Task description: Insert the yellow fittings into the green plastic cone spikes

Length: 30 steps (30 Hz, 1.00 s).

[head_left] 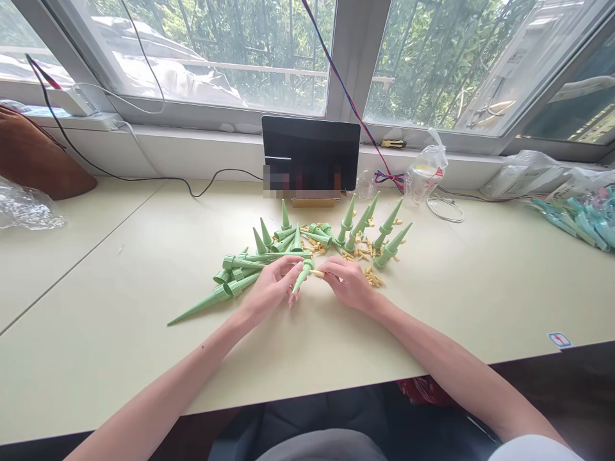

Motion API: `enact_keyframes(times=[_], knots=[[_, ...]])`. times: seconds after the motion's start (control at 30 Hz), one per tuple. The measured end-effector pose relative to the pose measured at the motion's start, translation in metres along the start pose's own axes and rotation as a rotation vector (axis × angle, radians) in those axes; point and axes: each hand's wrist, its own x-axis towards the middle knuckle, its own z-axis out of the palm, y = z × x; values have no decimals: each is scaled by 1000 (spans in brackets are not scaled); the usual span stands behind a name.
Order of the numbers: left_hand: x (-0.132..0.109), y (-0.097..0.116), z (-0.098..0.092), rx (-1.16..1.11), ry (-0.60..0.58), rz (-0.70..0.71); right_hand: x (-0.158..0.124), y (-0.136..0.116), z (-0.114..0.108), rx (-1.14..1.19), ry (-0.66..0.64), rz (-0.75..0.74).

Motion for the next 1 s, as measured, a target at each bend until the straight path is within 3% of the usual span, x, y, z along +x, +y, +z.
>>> enact_keyframes(times=[0.37,0.63,0.77,1.0], knots=[[-1,-4,0,68,-5,28,0,-2,2,111,5,126],[-1,-14,-4,160,7,79,1,-10,3,202,-67,269],[0,-15,-4,168,29,115,1,-14,3,310,-82,392],[3,-16,-2,129,53,156,6,-19,0,714,-174,702]])
